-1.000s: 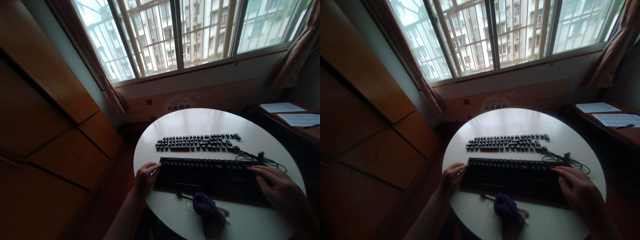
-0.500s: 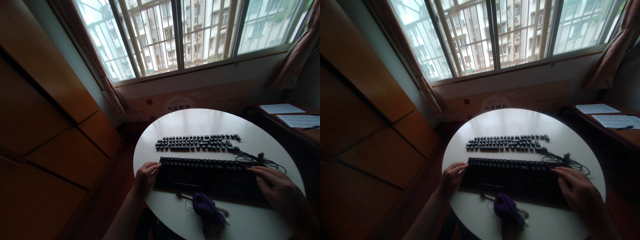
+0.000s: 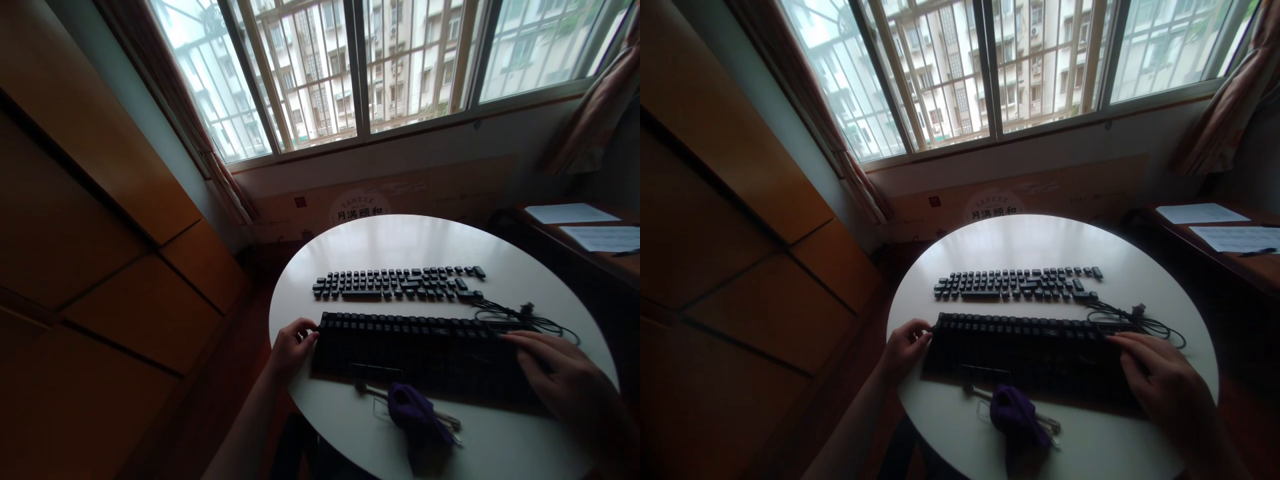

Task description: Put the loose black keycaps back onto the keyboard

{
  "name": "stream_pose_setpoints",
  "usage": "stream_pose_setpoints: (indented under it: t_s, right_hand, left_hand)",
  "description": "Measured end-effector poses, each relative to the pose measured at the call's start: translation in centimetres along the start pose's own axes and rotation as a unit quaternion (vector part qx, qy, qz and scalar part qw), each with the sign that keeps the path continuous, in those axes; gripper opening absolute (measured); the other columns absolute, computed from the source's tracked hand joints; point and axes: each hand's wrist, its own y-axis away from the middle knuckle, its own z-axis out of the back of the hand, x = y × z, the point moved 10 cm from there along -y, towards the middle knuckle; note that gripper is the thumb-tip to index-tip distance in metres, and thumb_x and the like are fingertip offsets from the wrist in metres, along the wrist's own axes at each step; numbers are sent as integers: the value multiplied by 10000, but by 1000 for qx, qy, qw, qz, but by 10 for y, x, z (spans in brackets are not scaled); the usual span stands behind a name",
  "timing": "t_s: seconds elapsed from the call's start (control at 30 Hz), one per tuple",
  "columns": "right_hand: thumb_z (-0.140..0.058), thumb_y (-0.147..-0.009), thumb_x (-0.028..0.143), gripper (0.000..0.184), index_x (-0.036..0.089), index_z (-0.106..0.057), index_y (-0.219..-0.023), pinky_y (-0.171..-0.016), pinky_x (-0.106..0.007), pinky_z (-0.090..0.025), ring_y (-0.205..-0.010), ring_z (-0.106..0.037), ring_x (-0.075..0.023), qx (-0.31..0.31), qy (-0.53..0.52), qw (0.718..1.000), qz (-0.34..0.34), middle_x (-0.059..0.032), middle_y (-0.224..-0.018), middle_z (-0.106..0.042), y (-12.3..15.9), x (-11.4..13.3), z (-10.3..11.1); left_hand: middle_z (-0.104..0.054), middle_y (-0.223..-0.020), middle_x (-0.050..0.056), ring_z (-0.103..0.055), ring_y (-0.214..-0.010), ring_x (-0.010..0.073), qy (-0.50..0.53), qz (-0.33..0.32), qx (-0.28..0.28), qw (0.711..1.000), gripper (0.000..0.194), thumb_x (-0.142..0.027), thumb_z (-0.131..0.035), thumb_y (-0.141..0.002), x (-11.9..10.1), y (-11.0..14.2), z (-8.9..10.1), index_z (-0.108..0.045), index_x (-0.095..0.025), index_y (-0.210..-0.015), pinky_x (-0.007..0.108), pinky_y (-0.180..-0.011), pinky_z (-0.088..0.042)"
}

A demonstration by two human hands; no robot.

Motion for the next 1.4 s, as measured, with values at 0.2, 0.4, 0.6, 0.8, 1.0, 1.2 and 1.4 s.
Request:
stream_pose_setpoints:
  t_s: [0.2,0.4,0.6,0.8,1.0,1.2,1.4]
  right_hand:
    - [-500,-944,372,309,246,-687,-1156,-886,-468,-574,-1073,-674,-304,-3,6,1000,-3,-71,-1178,-690,1,-2,0]
    - [-496,-943,386,311,254,-694,-1144,-869,-450,-571,-1066,-676,-296,-9,6,1000,-7,-62,-1170,-695,0,1,1]
    - [-483,-951,384,317,231,-700,-1124,-876,-452,-569,-1048,-677,-290,-10,10,1000,6,-79,-1152,-695,-1,5,3]
    - [-492,-951,374,308,232,-694,-1135,-877,-451,-569,-1050,-672,-285,-7,6,1000,8,-78,-1155,-692,-1,4,2]
    - [-499,-945,377,318,217,-712,-1119,-887,-448,-573,-1052,-672,-284,-5,1,1000,1,-83,-1152,-702,-3,4,3]
    - [-486,-931,410,360,221,-719,-1129,-892,-450,-570,-1057,-667,-284,-5,-4,1000,-6,-80,-1156,-705,-1,1,1]
    - [-490,-929,404,341,232,-721,-1111,-910,-446,-559,-1044,-672,-280,-18,-7,1000,-1,-68,-1137,-712,-2,3,3]
  left_hand:
    - [-668,-742,4,-577,-584,132,10,15,-4,1000,194,-362,-652,-875,5,-1,0,-701,-184,-934,240,-554,-494]
    - [-636,-711,-24,-543,-533,111,7,11,9,1000,153,-314,-684,-850,8,0,-6,-710,-200,-949,224,-529,-479]
    - [-708,-884,28,-610,-661,140,10,-30,14,999,111,-228,-649,-852,-5,-1,-8,-710,-200,-940,239,-574,-507]
    - [-713,-991,44,-628,-721,142,0,-73,1,997,113,-160,-611,-874,-17,4,-7,-698,-205,-928,247,-617,-527]
    - [-719,-1051,53,-679,-922,196,-144,-180,-45,972,169,-124,-592,-939,-38,17,-7,-701,-219,-1026,321,-807,-569]
    - [-722,-1092,59,-667,-942,212,-195,-203,-34,959,183,-133,-554,-976,-43,20,-11,-676,-221,-1080,353,-820,-564]
    - [-726,-1100,51,-644,-929,209,-197,-195,-30,960,165,-163,-537,-1002,-44,19,-12,-686,-227,-1028,348,-812,-549]
